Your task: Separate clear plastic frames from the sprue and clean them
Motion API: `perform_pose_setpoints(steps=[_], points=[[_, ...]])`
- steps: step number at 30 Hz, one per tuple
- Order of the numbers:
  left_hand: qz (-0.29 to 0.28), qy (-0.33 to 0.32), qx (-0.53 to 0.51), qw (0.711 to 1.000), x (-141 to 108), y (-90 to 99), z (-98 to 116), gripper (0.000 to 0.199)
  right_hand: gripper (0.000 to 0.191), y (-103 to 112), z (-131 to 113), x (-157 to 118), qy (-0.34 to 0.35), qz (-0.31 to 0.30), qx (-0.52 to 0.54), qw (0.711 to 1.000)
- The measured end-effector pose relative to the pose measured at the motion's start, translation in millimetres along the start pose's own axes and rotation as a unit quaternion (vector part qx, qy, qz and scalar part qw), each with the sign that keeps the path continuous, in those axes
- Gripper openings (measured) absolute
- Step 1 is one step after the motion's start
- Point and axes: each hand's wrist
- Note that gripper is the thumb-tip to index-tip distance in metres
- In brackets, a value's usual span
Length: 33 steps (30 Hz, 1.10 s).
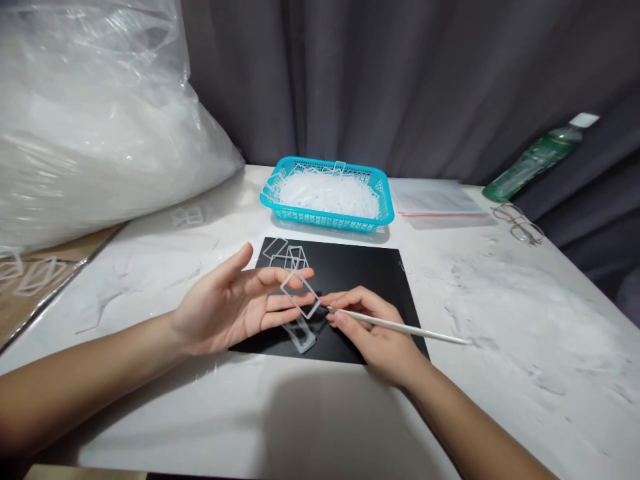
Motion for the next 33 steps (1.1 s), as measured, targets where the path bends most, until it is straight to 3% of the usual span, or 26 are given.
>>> perform_pose_setpoints(steps=[3, 8, 12, 15, 17, 20, 22, 23, 25, 28, 30, 31, 32, 33], points=[[-0.025, 0.000, 0.024, 0.999, 1, 1.0, -7, 0.062, 0.010, -7, -6, -7, 0.057, -0.013, 0.092, 0.994], [-0.019, -0.028, 0.094, 0.995, 3, 0.5, -15, 0.039, 0.014, -16, -15, -13, 0.068, 0.009, 0.046, 0.997], [0.036, -0.077, 0.199, 0.976, 7, 3.9, -21, 0.031, 0.008, -10, -12, -11, 0.057, 0.057, -0.001, 0.997], [0.102, -0.106, 0.290, 0.946, 13, 12.7, -20, 0.027, 0.003, 0, -7, -6, 0.047, 0.137, -0.029, 0.989], [0.129, -0.125, 0.418, 0.891, 16, 20.9, -15, 0.029, 0.005, 6, -4, -1, 0.039, 0.174, -0.028, 0.984], [0.113, -0.178, 0.652, 0.728, 20, 33.5, -7, 0.027, 0.010, 10, -1, 6, 0.016, 0.195, -0.040, 0.980], [0.077, -0.197, 0.747, 0.630, 23, 40.4, -4, 0.019, 0.013, 9, 1, 10, -0.006, 0.190, -0.053, 0.980], [0.061, -0.192, 0.773, 0.601, 26, 43.2, -5, 0.017, 0.014, 8, 1, 10, -0.018, 0.181, -0.060, 0.981], [0.040, -0.167, 0.799, 0.576, 31, 47.0, -9, 0.016, 0.016, 4, 0, 11, -0.036, 0.159, -0.076, 0.984], [0.040, -0.151, 0.808, 0.568, 39, 47.8, -17, 0.013, 0.017, 1, -1, 11, -0.045, 0.131, -0.089, 0.986], [0.051, -0.157, 0.791, 0.589, 40, 44.0, -19, 0.014, 0.017, 1, -1, 10, -0.036, 0.124, -0.087, 0.988], [0.055, -0.157, 0.763, 0.624, 39, 40.8, -19, 0.015, 0.016, 2, -1, 9, -0.024, 0.124, -0.084, 0.988], [0.057, -0.151, 0.713, 0.682, 37, 36.7, -19, 0.015, 0.015, 3, -1, 8, -0.006, 0.127, -0.081, 0.989], [0.054, -0.136, 0.636, 0.758, 35, 31.9, -18, 0.016, 0.014, 4, -1, 7, 0.017, 0.131, -0.076, 0.988]])
Point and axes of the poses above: each hand's wrist, its own x-axis towards the middle knuckle, its own y-axis out of the back of the hand, z = x × y, and after that the axes turned 4 degrees about -z, right-handed
